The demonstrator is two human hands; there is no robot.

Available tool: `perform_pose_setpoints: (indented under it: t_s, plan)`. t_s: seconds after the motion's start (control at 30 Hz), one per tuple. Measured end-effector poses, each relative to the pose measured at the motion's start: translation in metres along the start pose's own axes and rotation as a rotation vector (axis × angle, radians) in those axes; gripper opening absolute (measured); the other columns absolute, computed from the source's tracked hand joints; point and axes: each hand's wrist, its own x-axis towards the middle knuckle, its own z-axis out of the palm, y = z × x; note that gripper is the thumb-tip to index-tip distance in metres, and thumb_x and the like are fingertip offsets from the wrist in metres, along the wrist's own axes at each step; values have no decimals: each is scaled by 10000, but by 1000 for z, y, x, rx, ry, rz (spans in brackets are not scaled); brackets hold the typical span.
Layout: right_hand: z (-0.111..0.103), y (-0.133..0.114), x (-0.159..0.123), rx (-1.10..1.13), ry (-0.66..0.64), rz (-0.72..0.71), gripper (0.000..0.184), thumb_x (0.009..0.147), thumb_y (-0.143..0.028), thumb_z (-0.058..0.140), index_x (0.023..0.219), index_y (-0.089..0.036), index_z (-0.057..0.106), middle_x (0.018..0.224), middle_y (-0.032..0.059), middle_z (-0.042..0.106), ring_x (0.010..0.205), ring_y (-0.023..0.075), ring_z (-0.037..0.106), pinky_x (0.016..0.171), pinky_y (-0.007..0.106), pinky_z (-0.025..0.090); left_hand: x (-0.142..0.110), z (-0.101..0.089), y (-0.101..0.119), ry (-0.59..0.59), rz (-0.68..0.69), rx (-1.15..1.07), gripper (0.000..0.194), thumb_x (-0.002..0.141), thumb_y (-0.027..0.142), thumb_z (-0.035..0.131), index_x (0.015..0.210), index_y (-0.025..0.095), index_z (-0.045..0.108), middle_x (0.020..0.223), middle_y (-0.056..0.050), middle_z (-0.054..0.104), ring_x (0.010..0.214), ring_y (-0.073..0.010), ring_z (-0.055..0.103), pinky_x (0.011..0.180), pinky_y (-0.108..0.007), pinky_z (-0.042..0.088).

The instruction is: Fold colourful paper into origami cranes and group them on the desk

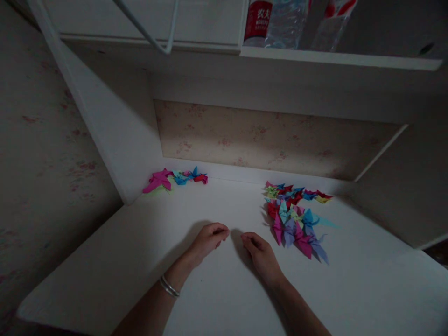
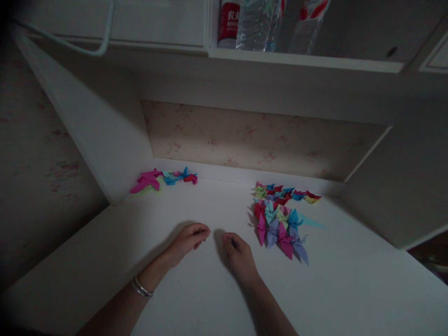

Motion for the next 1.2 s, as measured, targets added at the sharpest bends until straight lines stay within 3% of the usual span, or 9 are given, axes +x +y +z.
perform_pose_setpoints:
  t_s: [0.27,0.83,1.03,1.2]
  plan:
    - [-1,-4,-1,-32,-24,-3,345,802,-517,581,828,-183,663,566,-41,485,501,113,405,479,241,288,6,-1,-9,37,28,-67,288,713,369,668,899,151,631,658,45,543,469,-60,386,448,-208,260]
    - [0,-10,-5,-84,-26,-55,310,842,-452,539,810,-172,666,598,-23,538,541,118,437,521,242,328,3,0,-6,58,26,-29,281,727,374,641,893,147,645,671,16,605,485,-76,423,453,-207,285]
    - [5,-9,8,-337,-75,-152,287,892,-364,460,883,-185,684,784,20,677,706,154,588,648,239,422,7,3,-9,124,32,-31,272,719,377,639,858,143,652,649,32,564,478,-73,414,441,-201,282]
    - [23,-18,59,-737,-189,-287,313,919,-262,369,979,-182,666,919,43,697,795,148,620,711,225,439,10,6,-12,164,20,-47,252,735,367,613,857,147,637,637,47,537,453,-64,382,421,-196,256]
